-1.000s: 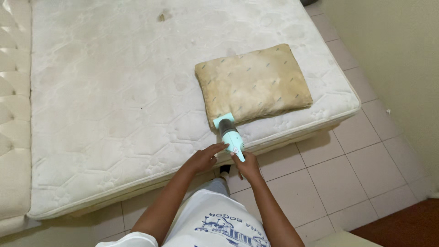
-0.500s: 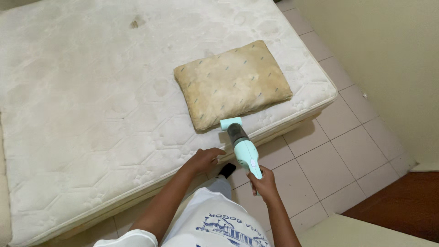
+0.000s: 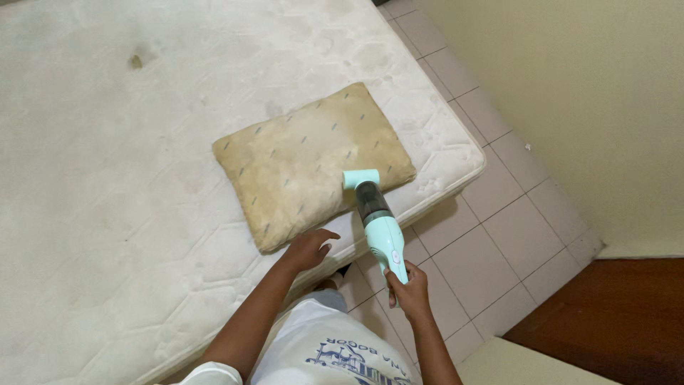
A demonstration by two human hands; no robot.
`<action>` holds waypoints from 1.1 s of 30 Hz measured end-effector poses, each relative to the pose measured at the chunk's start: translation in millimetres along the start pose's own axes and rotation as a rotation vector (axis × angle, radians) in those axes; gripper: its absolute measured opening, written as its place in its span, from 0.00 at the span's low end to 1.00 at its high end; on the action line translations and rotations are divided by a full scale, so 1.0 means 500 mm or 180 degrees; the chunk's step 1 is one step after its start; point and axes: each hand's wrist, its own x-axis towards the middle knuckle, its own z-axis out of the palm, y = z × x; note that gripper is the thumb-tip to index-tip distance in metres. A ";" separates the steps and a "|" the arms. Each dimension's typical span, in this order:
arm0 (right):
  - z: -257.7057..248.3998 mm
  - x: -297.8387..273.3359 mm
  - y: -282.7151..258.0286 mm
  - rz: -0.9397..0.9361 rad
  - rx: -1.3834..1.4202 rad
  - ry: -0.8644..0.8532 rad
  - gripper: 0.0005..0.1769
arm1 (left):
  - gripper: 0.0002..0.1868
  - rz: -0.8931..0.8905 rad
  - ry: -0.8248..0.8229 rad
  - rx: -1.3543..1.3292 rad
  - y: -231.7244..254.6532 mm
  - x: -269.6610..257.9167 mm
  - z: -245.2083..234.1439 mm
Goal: The person uses a handheld vacuum cleaner to clean a pillow placed on a mattress. They move the vacuum back and forth across the pillow surface, then briefly vacuum the mattress edge before returning to the pillow.
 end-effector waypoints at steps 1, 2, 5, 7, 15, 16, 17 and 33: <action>-0.006 0.021 -0.018 0.0032 -0.0004 0.0020 0.08 | 0.18 -0.0067 -0.0017 0.0026 -0.001 0.032 -0.001; -0.012 0.042 -0.037 0.0063 -0.0008 0.0039 0.07 | 0.18 -0.0133 -0.0035 0.0053 -0.002 0.067 -0.004; -0.024 0.109 -0.089 0.0054 -0.0109 0.0031 0.07 | 0.18 -0.0251 0.0022 0.0130 -0.005 0.158 -0.023; -0.024 0.154 -0.114 0.0079 -0.0201 0.0049 0.06 | 0.18 -0.0370 0.0081 0.0183 -0.009 0.213 -0.035; -0.022 0.296 -0.159 0.0428 -0.0221 0.0056 0.06 | 0.19 -0.0951 0.0596 0.0270 -0.052 0.373 -0.066; -0.025 0.305 -0.159 0.0394 -0.0176 0.0011 0.06 | 0.20 -0.0994 0.0666 0.0295 -0.062 0.384 -0.062; -0.025 0.315 -0.157 0.0352 -0.0120 -0.0029 0.06 | 0.22 -0.1025 0.0736 0.0328 -0.074 0.396 -0.060; -0.014 0.401 -0.137 0.0509 -0.0061 -0.0301 0.10 | 0.46 -0.1743 0.0468 0.0751 -0.168 0.457 -0.041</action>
